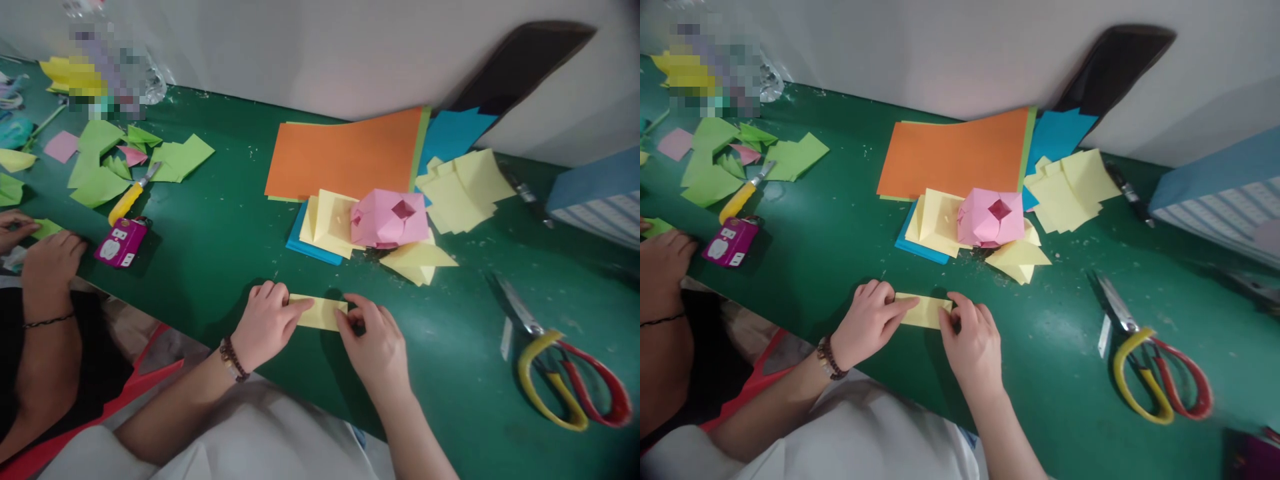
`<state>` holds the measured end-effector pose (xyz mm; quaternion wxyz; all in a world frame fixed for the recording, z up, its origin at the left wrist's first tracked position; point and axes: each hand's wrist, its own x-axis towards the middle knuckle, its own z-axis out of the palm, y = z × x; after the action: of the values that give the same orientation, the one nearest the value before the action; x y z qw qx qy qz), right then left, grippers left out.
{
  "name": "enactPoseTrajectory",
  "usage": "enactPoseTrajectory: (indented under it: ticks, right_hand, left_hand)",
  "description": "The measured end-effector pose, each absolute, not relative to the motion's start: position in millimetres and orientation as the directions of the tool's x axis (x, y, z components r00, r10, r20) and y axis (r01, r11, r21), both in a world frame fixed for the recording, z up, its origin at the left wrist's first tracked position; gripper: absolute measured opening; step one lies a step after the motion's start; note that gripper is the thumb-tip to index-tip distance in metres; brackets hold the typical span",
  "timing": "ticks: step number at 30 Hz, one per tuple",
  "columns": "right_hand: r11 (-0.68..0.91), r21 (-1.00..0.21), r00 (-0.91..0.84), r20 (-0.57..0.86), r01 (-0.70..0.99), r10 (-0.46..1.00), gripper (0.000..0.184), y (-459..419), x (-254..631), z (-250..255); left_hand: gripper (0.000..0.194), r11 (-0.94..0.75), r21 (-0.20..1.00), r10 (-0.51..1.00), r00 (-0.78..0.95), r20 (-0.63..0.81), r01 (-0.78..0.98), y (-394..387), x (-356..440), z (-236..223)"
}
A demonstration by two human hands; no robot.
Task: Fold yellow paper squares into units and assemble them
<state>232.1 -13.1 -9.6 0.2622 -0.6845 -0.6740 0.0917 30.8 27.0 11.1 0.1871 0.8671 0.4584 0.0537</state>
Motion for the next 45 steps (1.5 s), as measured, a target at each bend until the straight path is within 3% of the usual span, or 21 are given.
enactPoseTrajectory:
  ticks: [11, 15, 17, 19, 22, 32, 45]
  right_hand:
    - [0.094, -0.495, 0.035, 0.244, 0.864, 0.969, 0.02, -11.2, 235.1, -9.3]
    - [0.047, -0.515, 0.109, 0.268, 0.856, 0.957, 0.022, -27.5, 235.0, 11.8]
    - [-0.003, -0.655, 0.119, 0.132, 0.756, 0.984, 0.025, -41.6, 227.6, 21.9]
    - [-0.115, -0.804, 0.02, -0.128, 0.583, 0.992, 0.031, -55.3, 215.7, 26.7]
    - [-0.224, -0.877, -0.093, -0.288, 0.425, 0.953, 0.03, -68.7, 197.7, 24.4]
    - [-0.3, -0.894, -0.112, -0.353, 0.333, 0.929, 0.032, -75.7, 182.9, 25.0]
    - [-0.427, -0.853, 0.223, -0.373, 0.299, 0.901, 0.034, -98.9, 201.0, 13.9]
  left_hand:
    - [0.028, -0.476, 0.378, 0.833, 0.545, -0.097, 0.794, 27.9, 32.7, 10.4]
    - [0.028, -0.494, 0.357, 0.82, 0.561, -0.114, 0.793, 28.4, 32.8, 11.5]
    - [0.028, -0.497, 0.349, 0.817, 0.564, -0.121, 0.795, 28.8, 32.9, 11.9]
    - [0.027, -0.484, 0.351, 0.824, 0.553, -0.126, 0.801, 29.0, 33.2, 12.1]
    - [0.028, -0.472, 0.36, 0.83, 0.543, -0.127, 0.805, 28.7, 33.5, 11.9]
    - [0.03, -0.472, 0.368, 0.833, 0.542, -0.111, 0.801, 26.9, 33.0, 11.7]
    - [0.031, -0.49, 0.351, 0.823, 0.556, -0.114, 0.798, 28.0, 31.8, 11.0]
